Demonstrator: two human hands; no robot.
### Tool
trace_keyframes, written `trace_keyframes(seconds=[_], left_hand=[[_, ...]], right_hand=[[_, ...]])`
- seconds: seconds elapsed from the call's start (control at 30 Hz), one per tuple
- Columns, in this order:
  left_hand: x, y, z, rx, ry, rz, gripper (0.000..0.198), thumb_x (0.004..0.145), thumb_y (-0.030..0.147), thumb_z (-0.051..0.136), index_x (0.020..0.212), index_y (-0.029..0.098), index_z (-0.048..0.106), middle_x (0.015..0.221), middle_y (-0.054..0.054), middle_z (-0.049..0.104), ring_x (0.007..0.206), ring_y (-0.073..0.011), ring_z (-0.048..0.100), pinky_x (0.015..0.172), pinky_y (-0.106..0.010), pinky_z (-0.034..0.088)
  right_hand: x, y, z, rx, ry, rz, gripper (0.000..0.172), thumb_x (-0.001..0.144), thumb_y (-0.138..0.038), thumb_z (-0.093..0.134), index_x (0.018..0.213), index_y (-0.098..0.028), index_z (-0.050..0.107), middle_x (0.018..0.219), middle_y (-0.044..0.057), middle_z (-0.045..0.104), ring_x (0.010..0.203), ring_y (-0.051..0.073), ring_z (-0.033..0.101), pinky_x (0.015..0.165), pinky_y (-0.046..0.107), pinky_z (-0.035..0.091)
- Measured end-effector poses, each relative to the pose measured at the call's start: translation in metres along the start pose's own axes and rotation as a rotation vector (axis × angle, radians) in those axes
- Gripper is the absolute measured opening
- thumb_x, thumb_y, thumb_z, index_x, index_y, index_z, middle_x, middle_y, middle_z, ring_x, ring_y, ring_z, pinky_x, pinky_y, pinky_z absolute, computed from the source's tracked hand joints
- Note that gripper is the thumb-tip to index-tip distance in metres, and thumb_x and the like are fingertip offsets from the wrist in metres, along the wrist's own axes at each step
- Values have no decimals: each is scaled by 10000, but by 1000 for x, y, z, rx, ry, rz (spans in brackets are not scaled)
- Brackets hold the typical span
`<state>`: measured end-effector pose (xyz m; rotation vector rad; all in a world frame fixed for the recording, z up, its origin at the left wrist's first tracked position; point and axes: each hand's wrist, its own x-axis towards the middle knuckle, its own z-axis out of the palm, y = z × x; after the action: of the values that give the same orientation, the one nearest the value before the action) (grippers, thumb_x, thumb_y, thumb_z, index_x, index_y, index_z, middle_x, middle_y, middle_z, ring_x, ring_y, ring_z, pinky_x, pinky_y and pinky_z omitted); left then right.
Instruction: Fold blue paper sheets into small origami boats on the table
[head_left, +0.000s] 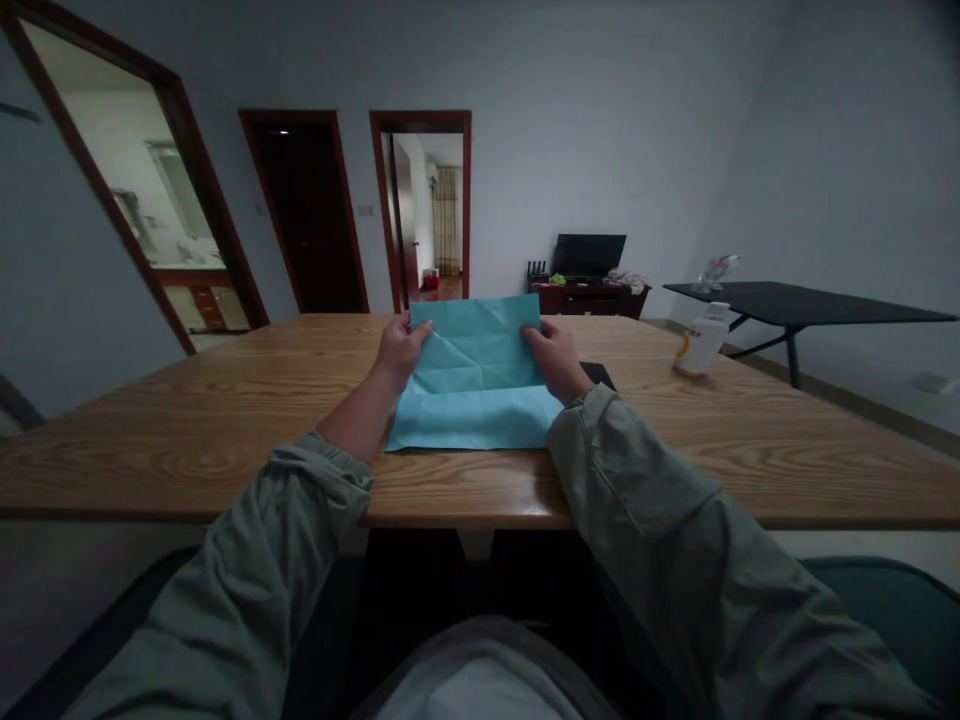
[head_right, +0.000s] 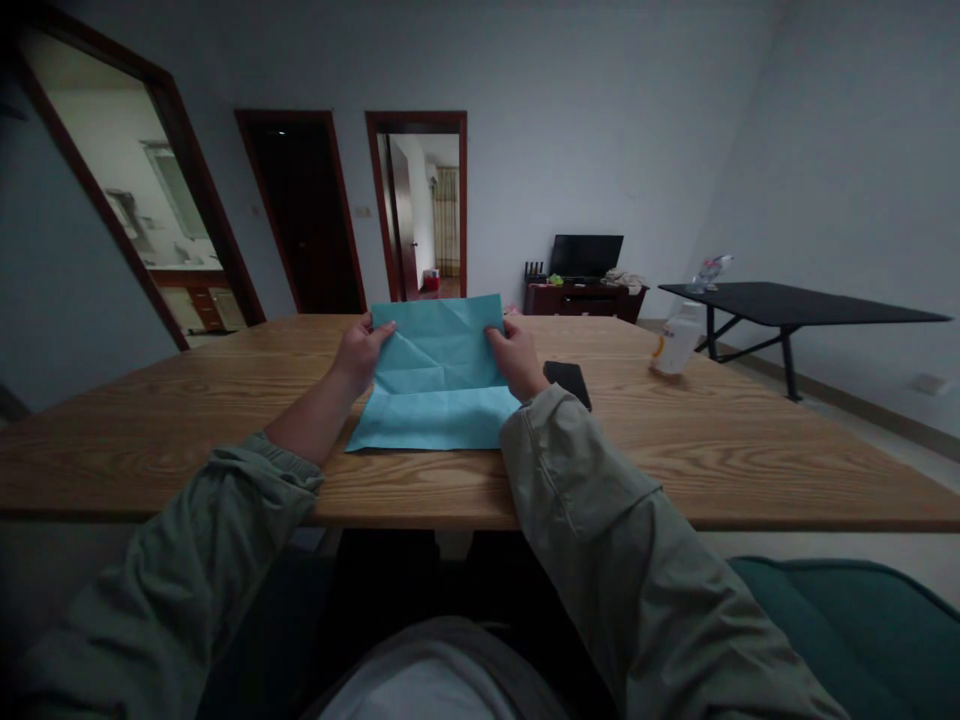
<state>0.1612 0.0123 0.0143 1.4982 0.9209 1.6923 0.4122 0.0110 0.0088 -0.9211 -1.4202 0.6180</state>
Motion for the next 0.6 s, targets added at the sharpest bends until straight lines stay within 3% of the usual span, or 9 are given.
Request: trace_keyframes(seconds=[0.1,0.17,0.27,0.37,0.43,0.6], left_hand=[[-3,0,-2,189,26,44,615,736,315,689,1306,211,484,1236,-114,603,1056,-249,612,898,-380,494],[-10,2,3,350,32,154,766,695,281,743,1387,232,415,1449,-133,430,1297,-300,447,1034,-419,403],[-23,5,18,454,-63,284,745,680,316,776,1355,213,480,1550,-125,284,1452,-328,177,1143,-440,254],[-34,10,38,308,-266,195,735,736,433,732,1378,207,455,1487,-138,394,1407,-327,301,1112,-436,306],[-39,14,48,170,-325,145,734,773,480,686,1402,218,413,1433,-122,459,1370,-304,369,1091,-415,339],[-44,25,50,74,-128,178,522,840,458,617,1303,251,492,1336,-51,538,1339,-244,394,1097,-353,327]], right_hand=[[0,-3,-1,-51,38,-11,247,783,-372,534,875,-184,665,756,15,622,736,184,555,632,270,450],[-3,-8,0,-139,96,-59,257,814,-373,506,875,-181,666,802,35,636,807,204,562,689,287,458],[-14,-20,9,-220,70,-152,321,882,-394,454,993,-187,673,965,64,675,969,239,560,840,331,456],[-33,-32,26,-170,-73,-250,392,910,-407,462,1222,-233,625,1163,48,665,1106,253,557,949,352,431],[-45,-38,38,-139,-205,-250,408,894,-411,510,1260,-269,621,1145,30,683,1087,264,596,942,369,450],[-59,-46,52,-94,-362,-300,417,881,-447,543,1244,-272,649,1248,35,652,1221,278,545,1057,415,386]])
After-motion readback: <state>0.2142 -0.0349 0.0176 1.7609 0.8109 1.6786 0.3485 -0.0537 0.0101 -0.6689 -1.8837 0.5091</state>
